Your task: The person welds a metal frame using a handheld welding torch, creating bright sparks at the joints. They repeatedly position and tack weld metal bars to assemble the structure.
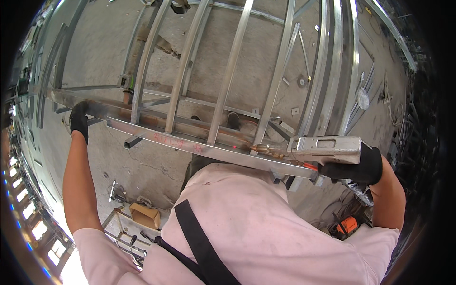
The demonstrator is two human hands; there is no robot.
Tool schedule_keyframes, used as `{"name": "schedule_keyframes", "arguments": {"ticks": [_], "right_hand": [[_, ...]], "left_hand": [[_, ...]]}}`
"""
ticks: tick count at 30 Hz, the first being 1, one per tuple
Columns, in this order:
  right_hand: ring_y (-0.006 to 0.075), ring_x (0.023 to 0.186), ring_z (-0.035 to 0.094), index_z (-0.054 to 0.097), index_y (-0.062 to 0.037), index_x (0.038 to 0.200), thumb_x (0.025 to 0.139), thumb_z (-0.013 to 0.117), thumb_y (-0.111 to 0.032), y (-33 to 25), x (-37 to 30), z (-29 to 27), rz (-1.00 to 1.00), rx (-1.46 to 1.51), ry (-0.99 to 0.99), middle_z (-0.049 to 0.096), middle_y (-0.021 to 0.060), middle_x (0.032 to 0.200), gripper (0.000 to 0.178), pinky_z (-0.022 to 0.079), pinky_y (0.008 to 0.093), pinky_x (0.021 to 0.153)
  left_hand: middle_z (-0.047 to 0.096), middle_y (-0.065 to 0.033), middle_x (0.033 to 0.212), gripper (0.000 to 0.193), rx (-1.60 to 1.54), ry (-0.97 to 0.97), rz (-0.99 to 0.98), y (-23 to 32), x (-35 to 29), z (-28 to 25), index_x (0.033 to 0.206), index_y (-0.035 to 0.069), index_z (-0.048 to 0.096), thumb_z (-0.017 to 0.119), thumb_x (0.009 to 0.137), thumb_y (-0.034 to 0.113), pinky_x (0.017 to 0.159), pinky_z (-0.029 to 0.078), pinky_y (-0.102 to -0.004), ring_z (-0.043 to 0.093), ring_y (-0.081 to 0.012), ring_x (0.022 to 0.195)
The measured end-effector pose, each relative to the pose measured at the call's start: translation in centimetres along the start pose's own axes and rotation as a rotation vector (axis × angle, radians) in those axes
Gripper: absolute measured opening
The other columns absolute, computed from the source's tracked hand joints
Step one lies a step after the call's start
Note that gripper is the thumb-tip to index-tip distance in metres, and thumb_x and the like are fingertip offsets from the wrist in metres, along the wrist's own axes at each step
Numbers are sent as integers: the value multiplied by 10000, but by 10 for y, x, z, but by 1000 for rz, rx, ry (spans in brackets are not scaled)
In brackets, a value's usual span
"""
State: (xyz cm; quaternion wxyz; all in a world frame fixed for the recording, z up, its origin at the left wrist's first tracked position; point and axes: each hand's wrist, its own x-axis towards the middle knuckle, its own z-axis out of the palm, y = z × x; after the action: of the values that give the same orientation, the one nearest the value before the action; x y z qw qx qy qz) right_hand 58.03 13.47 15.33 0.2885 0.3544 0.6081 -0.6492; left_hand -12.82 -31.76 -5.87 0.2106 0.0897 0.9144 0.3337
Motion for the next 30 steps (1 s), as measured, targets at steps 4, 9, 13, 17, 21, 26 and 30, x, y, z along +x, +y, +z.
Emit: {"name": "schedule_keyframes", "arguments": {"ticks": [4, 9, 13, 17, 21, 26, 30], "right_hand": [[104, 714, 675, 650, 22, 1419, 953, 802, -77, 7, 0, -1, 58, 154, 16, 780, 93, 1017, 500, 583, 275, 632], [107, 755, 682, 633, 13, 1449, 953, 802, -104, 11, 3, -3, 113, 97, -29, 782, 94, 1063, 537, 584, 274, 645], [108, 802, 686, 616, 5, 1474, 952, 799, -110, 13, 5, -5, 82, 134, -55, 781, 89, 1109, 565, 591, 285, 664], [114, 837, 687, 589, -6, 1507, 957, 789, -109, 17, 9, -6, 51, 110, -84, 772, 96, 1178, 594, 597, 291, 684], [116, 850, 688, 557, -7, 1535, 970, 773, -111, 22, 12, -6, 38, 104, -110, 762, 107, 1227, 614, 603, 288, 692], [117, 849, 692, 560, -1, 1527, 979, 763, -121, 21, 12, -8, 38, 57, -121, 765, 98, 1197, 597, 607, 285, 692], [118, 834, 702, 584, 5, 1499, 978, 769, -127, 17, 9, -7, 99, 95, -102, 769, 93, 1155, 568, 601, 287, 688]], "left_hand": [[721, -16, 1354, 384, 34, -4, -3, -18, 17, -6, 1344, 141, 696, 541, 1067, 358, 1017, 480, -412, 653, -184, 1249], [736, -6, 1340, 383, 75, -30, -3, -28, 30, -14, 1351, 128, 703, 531, 1085, 344, 1013, 473, -411, 675, -179, 1225], [746, -5, 1318, 385, 29, -36, -33, -29, 31, -15, 1346, 116, 714, 531, 1090, 338, 1012, 471, -414, 676, -175, 1233], [743, -5, 1326, 381, -14, -27, -31, -31, 31, -15, 1357, 119, 708, 530, 1094, 329, 1006, 481, -420, 677, -174, 1221], [740, -3, 1320, 365, 20, -49, -9, -34, 35, -18, 1345, 129, 706, 530, 1096, 329, 978, 500, -418, 677, -166, 1216], [737, -8, 1308, 348, 25, -29, -26, -36, 38, -19, 1317, 133, 708, 526, 1097, 332, 966, 508, -415, 677, -159, 1219], [732, -9, 1324, 368, 55, -41, -8, -32, 34, -18, 1344, 126, 698, 527, 1096, 336, 972, 504, -410, 672, -160, 1230]]}}
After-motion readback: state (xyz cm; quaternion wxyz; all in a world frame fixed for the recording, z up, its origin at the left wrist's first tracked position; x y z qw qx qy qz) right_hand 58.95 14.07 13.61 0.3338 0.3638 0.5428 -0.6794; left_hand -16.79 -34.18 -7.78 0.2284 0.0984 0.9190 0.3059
